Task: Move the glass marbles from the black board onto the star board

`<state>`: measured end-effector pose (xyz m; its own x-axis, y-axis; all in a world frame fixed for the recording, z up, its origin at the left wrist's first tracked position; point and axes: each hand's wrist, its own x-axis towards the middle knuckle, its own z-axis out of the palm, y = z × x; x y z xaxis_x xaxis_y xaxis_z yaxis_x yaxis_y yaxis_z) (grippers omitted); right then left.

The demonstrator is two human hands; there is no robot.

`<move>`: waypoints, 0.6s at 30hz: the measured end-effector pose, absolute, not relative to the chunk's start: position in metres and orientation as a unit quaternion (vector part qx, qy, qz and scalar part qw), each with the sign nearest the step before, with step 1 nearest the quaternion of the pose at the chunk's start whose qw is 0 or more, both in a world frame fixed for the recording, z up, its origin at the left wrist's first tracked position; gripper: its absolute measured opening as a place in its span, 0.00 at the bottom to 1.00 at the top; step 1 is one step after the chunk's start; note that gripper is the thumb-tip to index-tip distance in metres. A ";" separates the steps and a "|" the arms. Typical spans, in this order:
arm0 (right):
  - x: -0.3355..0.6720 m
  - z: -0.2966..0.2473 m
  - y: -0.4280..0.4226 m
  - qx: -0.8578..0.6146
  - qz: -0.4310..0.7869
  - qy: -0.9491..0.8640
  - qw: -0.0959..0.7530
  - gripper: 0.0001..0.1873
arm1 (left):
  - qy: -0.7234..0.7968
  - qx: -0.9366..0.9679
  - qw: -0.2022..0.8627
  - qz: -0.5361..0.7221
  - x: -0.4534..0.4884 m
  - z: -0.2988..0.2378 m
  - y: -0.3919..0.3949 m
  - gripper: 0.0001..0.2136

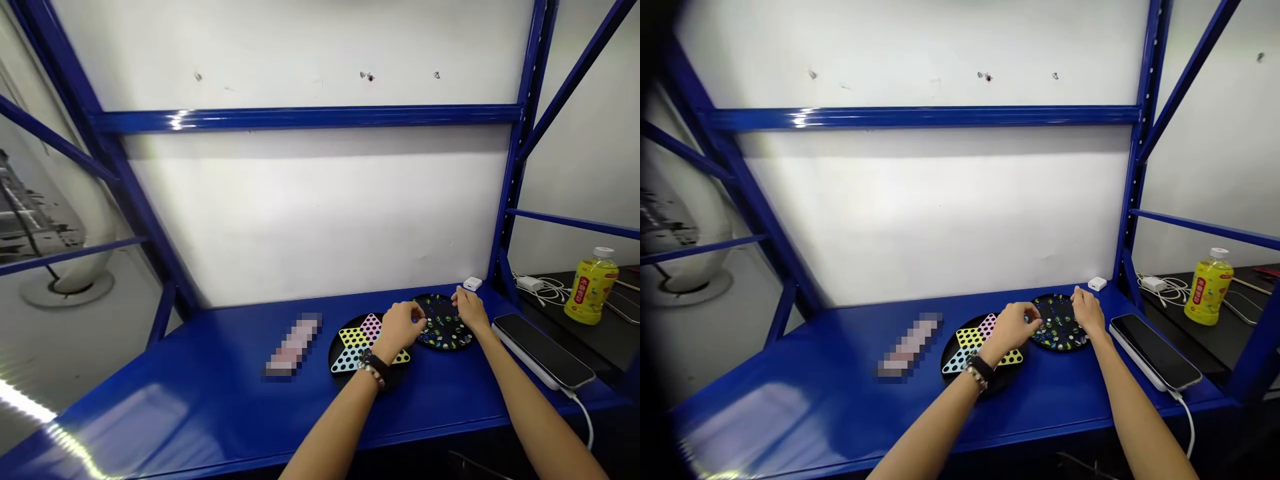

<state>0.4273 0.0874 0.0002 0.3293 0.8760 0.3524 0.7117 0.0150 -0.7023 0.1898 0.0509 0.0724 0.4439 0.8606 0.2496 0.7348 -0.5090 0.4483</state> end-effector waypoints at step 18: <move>0.408 0.017 0.077 -0.724 0.165 -0.528 0.411 0.29 | 0.500 0.830 0.087 0.231 0.176 0.066 0.079 0.15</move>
<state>0.4082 0.0766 0.0172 0.3878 0.9009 0.1949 0.6294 -0.1043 -0.7700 0.1755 0.0787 0.0662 0.3927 0.8704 0.2969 0.7903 -0.4845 0.3752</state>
